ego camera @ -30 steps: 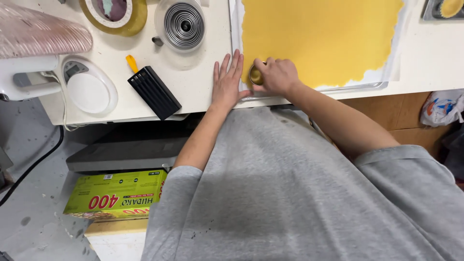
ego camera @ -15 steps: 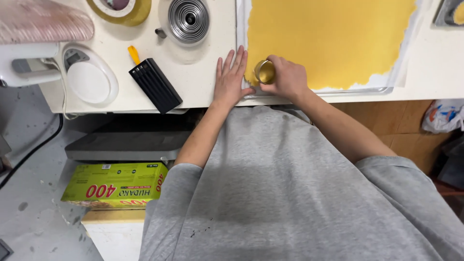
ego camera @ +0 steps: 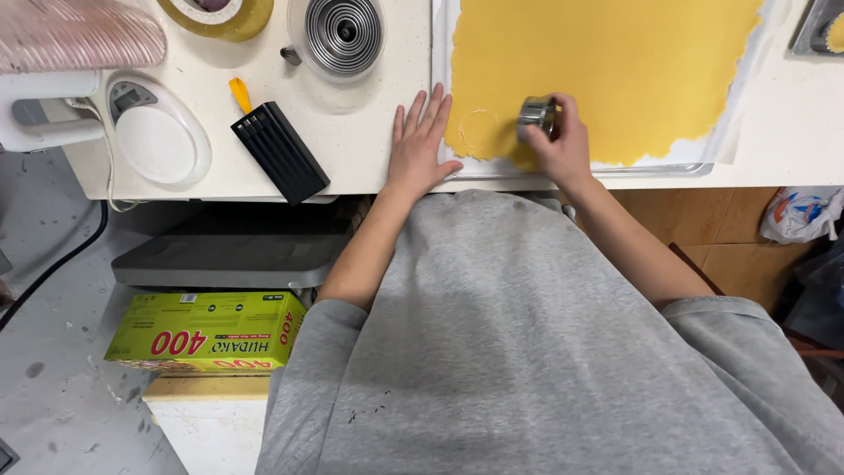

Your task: Using a circular cutter to stamp out dough rounds and placing them into tart molds.

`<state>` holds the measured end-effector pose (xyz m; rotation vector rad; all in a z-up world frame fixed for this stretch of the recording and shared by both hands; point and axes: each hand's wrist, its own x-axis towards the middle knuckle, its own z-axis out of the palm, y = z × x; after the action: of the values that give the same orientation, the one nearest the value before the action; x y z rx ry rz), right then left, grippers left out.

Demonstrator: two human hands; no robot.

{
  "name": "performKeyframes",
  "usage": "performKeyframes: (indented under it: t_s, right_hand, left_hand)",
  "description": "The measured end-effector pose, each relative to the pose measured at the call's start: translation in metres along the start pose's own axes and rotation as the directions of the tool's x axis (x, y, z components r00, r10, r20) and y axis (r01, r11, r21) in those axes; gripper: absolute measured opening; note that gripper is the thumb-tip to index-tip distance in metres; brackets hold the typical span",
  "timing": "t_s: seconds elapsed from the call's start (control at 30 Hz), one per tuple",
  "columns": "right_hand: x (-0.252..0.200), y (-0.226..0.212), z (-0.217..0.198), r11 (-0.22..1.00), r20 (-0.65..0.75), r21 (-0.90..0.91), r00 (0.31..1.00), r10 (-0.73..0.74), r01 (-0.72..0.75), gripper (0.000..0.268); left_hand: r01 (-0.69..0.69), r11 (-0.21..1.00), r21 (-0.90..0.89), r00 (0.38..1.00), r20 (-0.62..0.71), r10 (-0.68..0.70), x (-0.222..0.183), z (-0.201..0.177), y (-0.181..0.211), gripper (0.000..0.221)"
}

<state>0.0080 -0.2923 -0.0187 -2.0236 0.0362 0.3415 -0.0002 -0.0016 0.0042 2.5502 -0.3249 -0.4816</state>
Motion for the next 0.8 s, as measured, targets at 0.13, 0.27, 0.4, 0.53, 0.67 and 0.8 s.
performKeyframes:
  t_s: [0.13,0.27,0.4,0.53,0.67,0.8]
  right_hand:
    - [-0.007,0.025,-0.008,0.949,-0.002,0.316,1.0,0.007,-0.006,0.052]
    - [-0.011,0.019,-0.013,0.931,-0.031,0.327,0.982,0.184,-0.164,0.047]
    - [-0.015,0.014,-0.015,0.926,-0.029,0.323,0.977,0.214,-0.193,0.044]
    - [-0.019,0.02,-0.014,0.925,-0.043,0.333,0.977,0.211,-0.185,0.041]
    - [-0.023,0.018,-0.014,0.923,-0.049,0.343,0.978,0.203,-0.175,0.041]
    - [-0.024,0.015,-0.015,0.92,-0.051,0.339,0.973,0.226,-0.196,0.041]
  left_hand:
    - [-0.016,0.995,-0.1,0.998,-0.065,0.01,0.001,0.01,-0.001,0.108]
    - [0.019,0.999,-0.032,0.988,-0.154,-0.024,0.01,0.013,0.009,0.088]
    - [0.073,0.997,-0.008,0.985,-0.153,-0.073,0.017,0.012,0.013,0.088]
    - [0.015,1.0,-0.011,0.975,-0.223,-0.017,0.014,0.017,0.009,0.068]
    - [-0.041,0.998,-0.048,0.961,-0.274,0.026,0.013,0.021,0.007,0.022]
    - [-0.091,0.993,-0.077,0.938,-0.342,0.06,0.013,0.02,0.006,0.011]
